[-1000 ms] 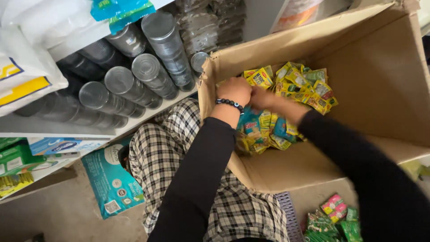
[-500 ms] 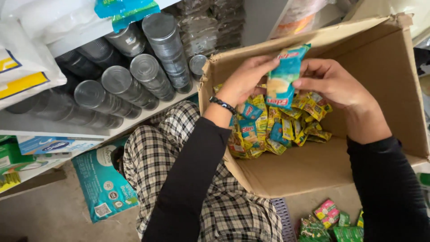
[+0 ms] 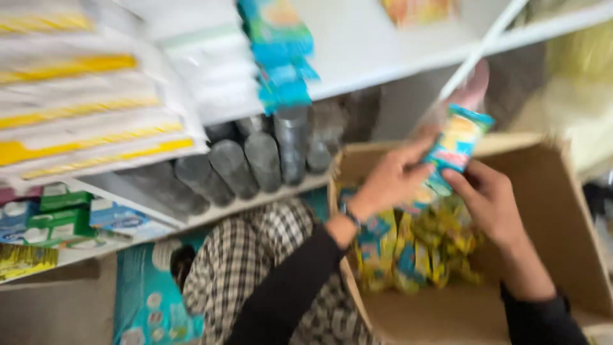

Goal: Stocking and organizing small food packets from a cardboard box onto shelves.

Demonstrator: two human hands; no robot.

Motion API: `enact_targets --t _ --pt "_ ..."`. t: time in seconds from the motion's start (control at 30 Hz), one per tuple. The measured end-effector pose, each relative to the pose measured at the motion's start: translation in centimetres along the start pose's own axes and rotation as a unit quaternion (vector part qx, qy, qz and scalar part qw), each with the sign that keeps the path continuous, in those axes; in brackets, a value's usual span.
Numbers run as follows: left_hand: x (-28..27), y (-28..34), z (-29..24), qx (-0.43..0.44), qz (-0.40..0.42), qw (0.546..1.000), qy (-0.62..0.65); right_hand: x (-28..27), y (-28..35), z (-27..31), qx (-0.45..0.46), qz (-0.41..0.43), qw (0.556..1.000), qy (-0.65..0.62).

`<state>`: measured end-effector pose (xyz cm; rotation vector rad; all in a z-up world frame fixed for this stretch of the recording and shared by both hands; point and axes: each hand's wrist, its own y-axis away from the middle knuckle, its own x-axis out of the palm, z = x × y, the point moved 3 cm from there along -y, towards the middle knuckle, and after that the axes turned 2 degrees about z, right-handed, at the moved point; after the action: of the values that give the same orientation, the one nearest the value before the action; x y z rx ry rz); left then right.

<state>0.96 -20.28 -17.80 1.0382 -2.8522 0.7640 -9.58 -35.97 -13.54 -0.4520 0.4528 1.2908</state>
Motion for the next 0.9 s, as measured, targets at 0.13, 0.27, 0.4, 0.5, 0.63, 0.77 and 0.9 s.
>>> enact_targets --t 0.13,0.27,0.4,0.5,0.63,0.77,0.9 --pt "0.5 -1.0 -12.0 0.138 -0.087 0.948 -0.272 -0.4 -3.0 9.5 -0.221 -0.100 0.961 -0.135" --pt "-0.7 -2.0 -20.2 0.178 -0.135 0.921 -0.320 -0.1 -10.6 16.6 -0.269 -0.078 0.935 -0.219" --pt "-2.4 -0.4 -26.4 0.217 -0.195 0.847 -0.444 3.0 -19.5 23.0 -0.271 0.016 0.899 -0.343" --pt "-4.2 0.1 -26.6 0.161 -0.207 0.746 -0.613 5.8 -24.3 26.6 -0.231 0.085 0.856 -0.454" --pt "-6.2 0.2 -26.5 0.128 -0.228 0.627 -0.734 8.1 -29.8 28.7 -0.231 0.105 0.844 -0.473" --pt "-4.9 2.1 -24.6 0.112 -0.197 0.550 -0.804 9.9 -36.2 28.6 -0.219 0.045 0.855 -0.467" --pt "-3.3 4.9 -23.2 0.094 -0.127 0.622 -0.767 11.4 -39.3 30.0 -0.193 0.034 0.814 -0.547"
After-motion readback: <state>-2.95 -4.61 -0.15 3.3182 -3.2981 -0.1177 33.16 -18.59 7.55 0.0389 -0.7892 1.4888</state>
